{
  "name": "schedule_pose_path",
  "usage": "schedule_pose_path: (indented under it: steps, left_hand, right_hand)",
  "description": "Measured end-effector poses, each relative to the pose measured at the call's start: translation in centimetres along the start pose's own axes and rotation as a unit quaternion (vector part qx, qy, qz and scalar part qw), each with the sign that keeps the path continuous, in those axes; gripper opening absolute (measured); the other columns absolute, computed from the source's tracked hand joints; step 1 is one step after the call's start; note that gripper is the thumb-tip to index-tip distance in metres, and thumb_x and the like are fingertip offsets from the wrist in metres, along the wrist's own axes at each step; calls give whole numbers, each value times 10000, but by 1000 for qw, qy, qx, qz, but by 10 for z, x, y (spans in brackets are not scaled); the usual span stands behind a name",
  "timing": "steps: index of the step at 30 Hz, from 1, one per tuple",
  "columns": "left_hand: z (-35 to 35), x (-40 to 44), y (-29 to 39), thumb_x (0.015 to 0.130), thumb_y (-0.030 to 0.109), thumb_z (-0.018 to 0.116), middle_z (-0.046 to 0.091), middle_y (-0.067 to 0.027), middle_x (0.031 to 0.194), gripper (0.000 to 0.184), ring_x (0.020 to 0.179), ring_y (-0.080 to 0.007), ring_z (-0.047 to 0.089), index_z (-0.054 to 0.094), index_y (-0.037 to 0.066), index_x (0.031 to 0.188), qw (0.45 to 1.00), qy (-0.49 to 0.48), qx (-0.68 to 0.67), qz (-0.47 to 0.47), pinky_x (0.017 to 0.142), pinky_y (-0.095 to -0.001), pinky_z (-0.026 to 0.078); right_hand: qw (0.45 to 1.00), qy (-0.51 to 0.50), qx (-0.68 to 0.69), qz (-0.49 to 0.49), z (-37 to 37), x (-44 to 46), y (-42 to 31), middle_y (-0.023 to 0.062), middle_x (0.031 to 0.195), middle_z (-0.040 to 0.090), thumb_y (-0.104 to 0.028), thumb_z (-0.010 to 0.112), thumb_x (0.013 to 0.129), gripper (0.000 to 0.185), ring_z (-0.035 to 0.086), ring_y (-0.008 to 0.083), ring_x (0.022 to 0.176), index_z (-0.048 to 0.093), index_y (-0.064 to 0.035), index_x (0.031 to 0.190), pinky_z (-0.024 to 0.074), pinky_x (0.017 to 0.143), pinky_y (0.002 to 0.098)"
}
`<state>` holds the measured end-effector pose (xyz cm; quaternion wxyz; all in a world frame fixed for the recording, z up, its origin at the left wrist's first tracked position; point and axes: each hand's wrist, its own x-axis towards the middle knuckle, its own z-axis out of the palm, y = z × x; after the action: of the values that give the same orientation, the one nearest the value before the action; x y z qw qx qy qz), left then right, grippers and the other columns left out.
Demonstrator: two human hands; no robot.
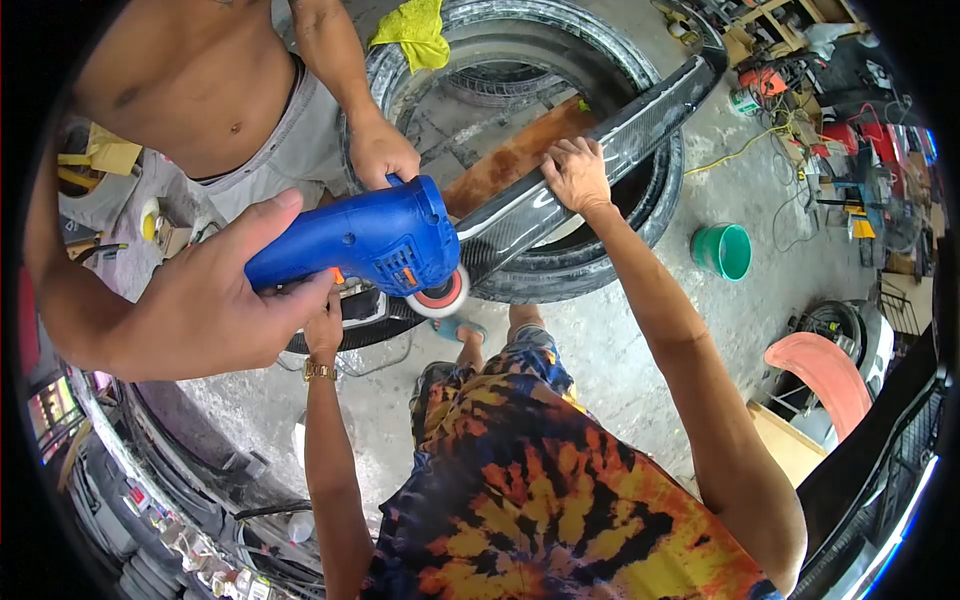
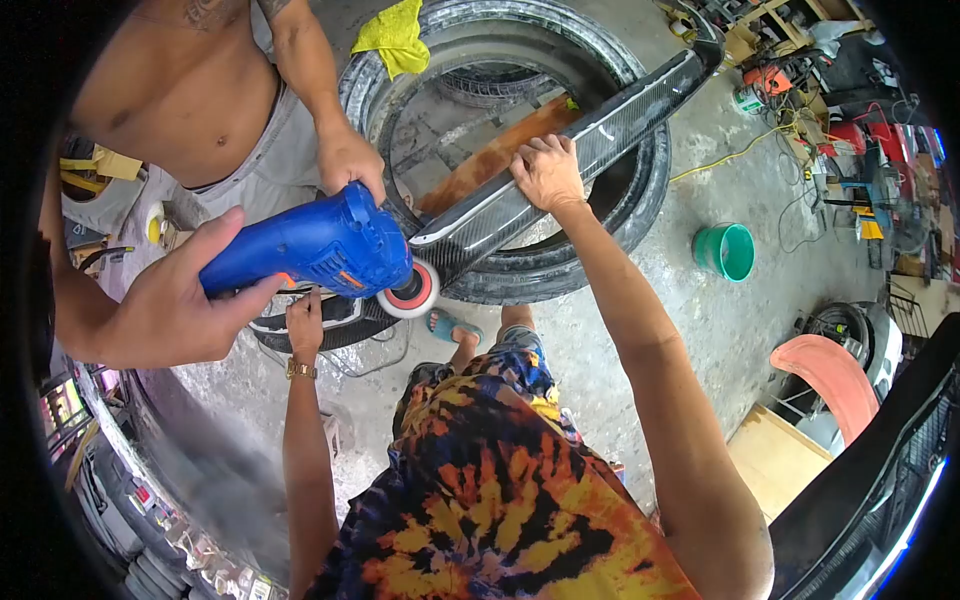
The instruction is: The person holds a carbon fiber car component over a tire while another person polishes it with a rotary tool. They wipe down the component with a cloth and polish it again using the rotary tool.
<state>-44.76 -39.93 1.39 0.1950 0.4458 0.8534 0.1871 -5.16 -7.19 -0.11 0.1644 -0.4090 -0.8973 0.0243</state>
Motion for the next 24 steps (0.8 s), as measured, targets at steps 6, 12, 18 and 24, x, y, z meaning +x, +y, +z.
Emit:
schedule_pose_path:
  steps: [6,12,18,24]
  left_hand:
    - [-152,12,151,939,295,589,646,-199,761,311,675,-361,636,602,-16,955,967,-75,63,235,662,-441,480]
    - [-191,1,244,890,262,644,669,-169,812,339,678,-322,667,584,3,1100,919,-129,88,362,641,-398,516]
    - [-204,2,261,841,230,699,691,-139,864,473,681,-283,699,565,22,1244,912,-144,77,378,620,-355,551]
    - [-199,7,225,857,234,678,699,-140,883,437,711,-294,691,587,28,1231,927,-132,71,344,651,-368,542]
  right_hand:
    - [1000,24,-1,-18,5,0,4,58,899,658,-283,530,903,267,583,249,981,717,-93,879,389,975,424]
    - [1000,19,11,-13,4,1,2,62,939,661,-288,520,909,271,583,271,994,706,-92,906,398,963,435]
    - [1000,3,-8,-17,5,0,2,57,965,668,-282,518,920,277,584,267,1001,704,-76,920,398,971,433]
    - [1000,2,0,-20,7,0,0,52,964,667,-271,527,915,250,583,258,996,698,-90,898,396,962,428]
